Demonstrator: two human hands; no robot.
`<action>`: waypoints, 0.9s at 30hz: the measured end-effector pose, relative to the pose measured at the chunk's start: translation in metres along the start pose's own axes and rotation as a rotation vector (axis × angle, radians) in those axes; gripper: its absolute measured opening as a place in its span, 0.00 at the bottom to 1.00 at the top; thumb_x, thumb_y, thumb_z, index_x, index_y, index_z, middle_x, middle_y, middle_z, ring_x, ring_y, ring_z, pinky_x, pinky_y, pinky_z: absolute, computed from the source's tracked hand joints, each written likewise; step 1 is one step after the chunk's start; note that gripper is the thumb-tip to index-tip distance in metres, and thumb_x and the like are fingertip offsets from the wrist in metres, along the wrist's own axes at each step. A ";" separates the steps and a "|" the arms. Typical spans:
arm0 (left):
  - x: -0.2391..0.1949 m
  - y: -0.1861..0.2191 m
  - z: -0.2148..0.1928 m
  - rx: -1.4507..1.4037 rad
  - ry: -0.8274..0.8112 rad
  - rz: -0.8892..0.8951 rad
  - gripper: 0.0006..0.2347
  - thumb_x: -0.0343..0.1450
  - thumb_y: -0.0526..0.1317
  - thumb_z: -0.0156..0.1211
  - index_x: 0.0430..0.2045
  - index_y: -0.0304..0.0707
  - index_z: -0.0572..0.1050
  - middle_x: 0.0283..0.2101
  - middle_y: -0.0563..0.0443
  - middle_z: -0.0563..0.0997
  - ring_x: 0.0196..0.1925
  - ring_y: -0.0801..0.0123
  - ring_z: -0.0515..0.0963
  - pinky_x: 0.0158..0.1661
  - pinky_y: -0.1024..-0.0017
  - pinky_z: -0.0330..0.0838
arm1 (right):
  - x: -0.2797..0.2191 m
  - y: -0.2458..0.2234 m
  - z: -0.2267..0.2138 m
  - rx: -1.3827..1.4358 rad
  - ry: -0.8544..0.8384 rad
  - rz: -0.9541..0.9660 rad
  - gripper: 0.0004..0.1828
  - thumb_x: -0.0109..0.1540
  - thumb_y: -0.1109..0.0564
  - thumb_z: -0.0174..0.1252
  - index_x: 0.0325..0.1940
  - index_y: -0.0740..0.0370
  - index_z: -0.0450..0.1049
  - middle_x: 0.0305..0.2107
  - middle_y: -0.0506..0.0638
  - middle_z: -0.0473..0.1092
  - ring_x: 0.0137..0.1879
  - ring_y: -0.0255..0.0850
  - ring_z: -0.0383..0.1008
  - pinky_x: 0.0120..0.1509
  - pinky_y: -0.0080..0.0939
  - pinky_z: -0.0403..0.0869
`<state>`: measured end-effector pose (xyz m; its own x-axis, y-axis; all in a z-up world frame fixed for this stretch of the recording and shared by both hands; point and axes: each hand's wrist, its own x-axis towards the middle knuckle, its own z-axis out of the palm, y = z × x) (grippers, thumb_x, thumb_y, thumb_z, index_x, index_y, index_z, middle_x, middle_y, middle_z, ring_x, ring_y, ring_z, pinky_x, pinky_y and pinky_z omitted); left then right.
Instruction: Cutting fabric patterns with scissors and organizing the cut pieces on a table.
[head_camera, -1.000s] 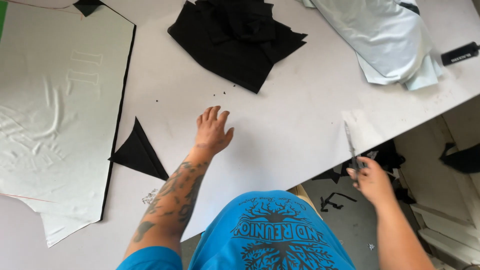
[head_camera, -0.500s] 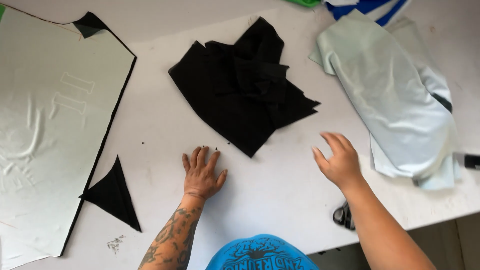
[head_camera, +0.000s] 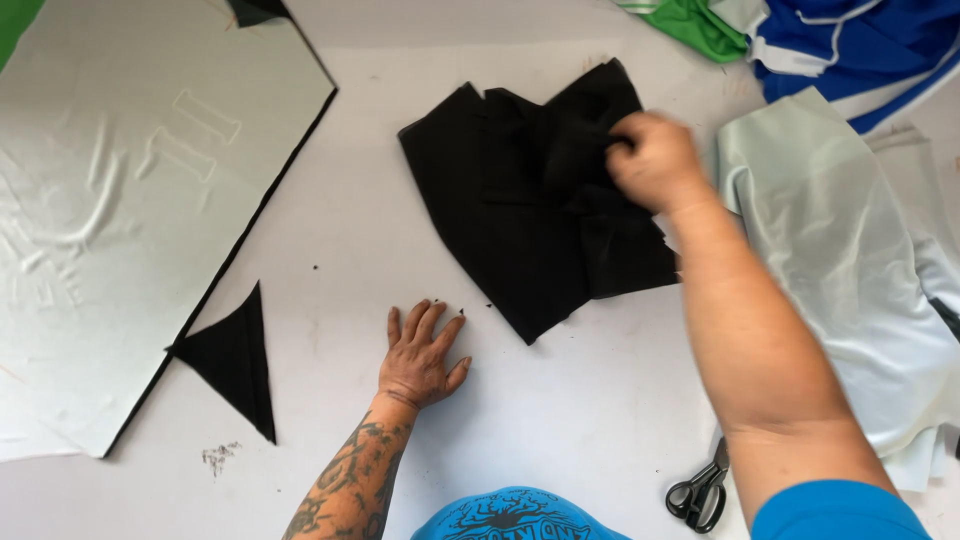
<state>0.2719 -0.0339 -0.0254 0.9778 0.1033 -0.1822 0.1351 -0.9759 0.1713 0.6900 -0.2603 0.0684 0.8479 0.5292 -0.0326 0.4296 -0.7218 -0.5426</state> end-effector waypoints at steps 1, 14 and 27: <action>0.000 -0.003 -0.004 -0.008 0.001 -0.011 0.29 0.69 0.68 0.48 0.66 0.71 0.63 0.70 0.55 0.62 0.78 0.57 0.55 0.74 0.34 0.45 | 0.000 -0.003 -0.022 -0.005 -0.010 -0.008 0.15 0.63 0.56 0.63 0.53 0.57 0.84 0.40 0.57 0.79 0.51 0.60 0.80 0.59 0.57 0.76; -0.007 0.032 -0.107 -0.679 0.366 0.097 0.30 0.68 0.56 0.63 0.65 0.42 0.70 0.66 0.44 0.73 0.73 0.51 0.65 0.72 0.45 0.45 | -0.272 -0.258 -0.260 -0.079 -0.091 -0.138 0.17 0.63 0.66 0.56 0.54 0.61 0.83 0.42 0.47 0.79 0.47 0.37 0.76 0.54 0.37 0.72; -0.087 0.109 -0.323 -0.429 -0.235 0.505 0.12 0.62 0.42 0.57 0.37 0.46 0.80 0.36 0.49 0.85 0.38 0.59 0.84 0.39 0.61 0.76 | -0.458 -0.295 -0.261 -0.332 -0.161 0.487 0.26 0.61 0.55 0.52 0.64 0.51 0.76 0.39 0.57 0.78 0.41 0.50 0.76 0.49 0.50 0.71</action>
<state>0.2528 -0.0872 0.3215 0.8836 -0.4340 -0.1756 -0.2283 -0.7268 0.6478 0.2557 -0.4061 0.4622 0.9247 0.1454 -0.3520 0.1001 -0.9846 -0.1437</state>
